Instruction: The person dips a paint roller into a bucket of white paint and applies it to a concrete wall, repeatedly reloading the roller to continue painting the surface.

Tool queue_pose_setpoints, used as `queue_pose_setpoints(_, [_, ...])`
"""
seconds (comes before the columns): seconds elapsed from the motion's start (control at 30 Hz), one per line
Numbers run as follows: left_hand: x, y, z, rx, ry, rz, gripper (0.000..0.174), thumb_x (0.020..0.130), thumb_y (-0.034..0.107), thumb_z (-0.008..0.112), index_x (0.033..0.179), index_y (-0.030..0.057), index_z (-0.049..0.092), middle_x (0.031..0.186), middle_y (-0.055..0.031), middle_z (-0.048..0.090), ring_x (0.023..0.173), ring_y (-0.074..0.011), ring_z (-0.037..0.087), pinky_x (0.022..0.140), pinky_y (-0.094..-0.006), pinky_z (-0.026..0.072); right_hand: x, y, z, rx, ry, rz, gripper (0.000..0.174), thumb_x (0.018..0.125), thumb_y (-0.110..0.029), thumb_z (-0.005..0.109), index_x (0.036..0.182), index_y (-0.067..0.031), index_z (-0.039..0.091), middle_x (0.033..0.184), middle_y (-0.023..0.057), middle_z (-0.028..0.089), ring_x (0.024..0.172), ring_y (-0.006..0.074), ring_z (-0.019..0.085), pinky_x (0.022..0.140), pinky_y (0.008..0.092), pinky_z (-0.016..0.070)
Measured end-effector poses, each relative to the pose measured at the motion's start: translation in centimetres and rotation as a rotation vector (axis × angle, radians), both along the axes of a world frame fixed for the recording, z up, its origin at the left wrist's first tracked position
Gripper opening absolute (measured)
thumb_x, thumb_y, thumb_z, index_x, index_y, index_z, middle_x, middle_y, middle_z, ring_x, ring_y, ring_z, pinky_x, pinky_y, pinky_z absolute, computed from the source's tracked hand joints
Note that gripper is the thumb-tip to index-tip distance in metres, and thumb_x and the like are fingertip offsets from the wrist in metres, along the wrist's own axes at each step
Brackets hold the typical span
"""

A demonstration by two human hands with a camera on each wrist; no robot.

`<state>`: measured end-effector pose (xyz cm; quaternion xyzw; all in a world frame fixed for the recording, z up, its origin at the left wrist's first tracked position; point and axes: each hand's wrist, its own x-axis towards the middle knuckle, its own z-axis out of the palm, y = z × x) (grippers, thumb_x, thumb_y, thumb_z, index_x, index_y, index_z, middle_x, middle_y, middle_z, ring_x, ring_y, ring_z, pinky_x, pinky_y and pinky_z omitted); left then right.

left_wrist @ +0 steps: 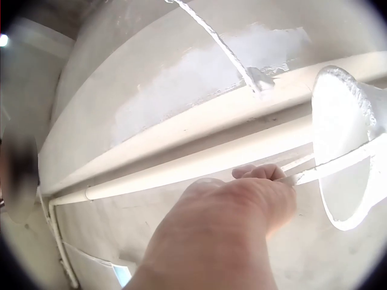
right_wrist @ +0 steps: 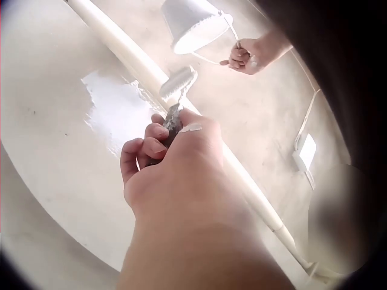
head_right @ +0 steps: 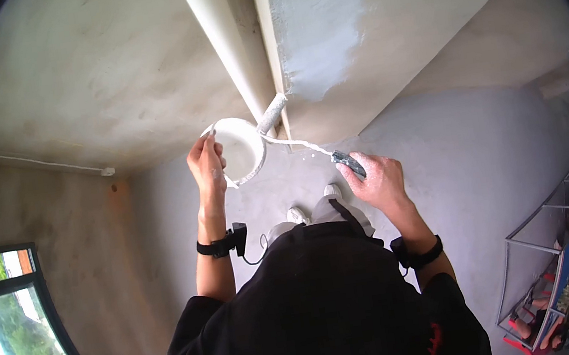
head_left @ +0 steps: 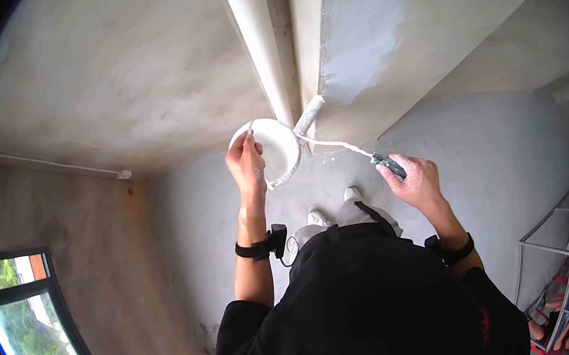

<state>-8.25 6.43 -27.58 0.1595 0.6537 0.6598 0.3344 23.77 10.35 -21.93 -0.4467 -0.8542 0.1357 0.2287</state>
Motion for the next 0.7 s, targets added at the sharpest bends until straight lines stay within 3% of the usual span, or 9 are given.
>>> queue_pose_setpoints(0.1, [0.2,-0.2,-0.5,0.016,-0.073,0.032,0.020,0.093,0.013,0.053,0.088,-0.0035,0.063,0.062,-0.0011,0.052,0.045,-0.0046,0.039,0.039,-0.0221,0.0269,0.9,-0.3,-3.1,-0.023,0.079,-0.116,0.025,0.086,-0.031,0.068,0.090,-0.0067,0.067,0.067,0.0135,0.064,0.060,0.0338,0.064,0.053,0.0398,0.0487])
queue_pose_setpoints(0.27, [0.7,-0.2,-1.0,-0.015,-0.089,-0.027,0.019,0.093,0.013,0.053,0.087,-0.0019,0.063,0.061,0.0000,0.049,0.044,-0.0047,0.036,0.039,-0.0222,0.0257,1.2,0.3,-9.0,-0.060,0.200,-0.326,0.024,0.087,-0.032,0.067,0.086,-0.0082,0.065,0.065,0.0145,0.064,0.060,0.0362,0.064,0.052,0.0426,0.0482])
queue_pose_setpoints(0.4, [0.9,-0.4,-1.8,-0.069,-0.104,-0.051,0.017,0.093,0.013,0.054,0.088,-0.0006,0.062,0.061,0.0007,0.047,0.044,-0.0048,0.034,0.039,-0.0223,0.0247,0.3,1.2,-13.7,-0.177,0.126,-0.499,0.030,0.091,-0.038,0.060,0.089,-0.0081,0.062,0.072,0.0185,0.066,0.070,0.0415,0.064,0.061,0.0497,0.0480])
queue_pose_setpoints(0.57, [1.0,-0.5,-2.6,-0.108,-0.135,-0.051,0.019,0.093,0.014,0.054,0.086,-0.0012,0.063,0.061,-0.0001,0.049,0.044,-0.0050,0.036,0.039,-0.0225,0.0263,-2.0,2.2,-17.5,-0.287,0.086,-0.526,0.035,0.094,-0.041,0.051,0.102,-0.0076,0.055,0.077,0.0233,0.066,0.075,0.0441,0.064,0.067,0.0537,0.0483])
queue_pose_setpoints(0.7, [1.0,-1.0,-3.6,-0.120,-0.137,-0.067,0.019,0.093,0.014,0.054,0.087,-0.0011,0.063,0.061,-0.0003,0.050,0.044,-0.0051,0.036,0.039,-0.0223,0.0266,-2.4,2.4,-19.7,-0.320,0.046,-0.528,0.036,0.095,-0.042,0.049,0.102,-0.0062,0.053,0.078,0.0255,0.065,0.076,0.0459,0.063,0.068,0.0554,0.0482])
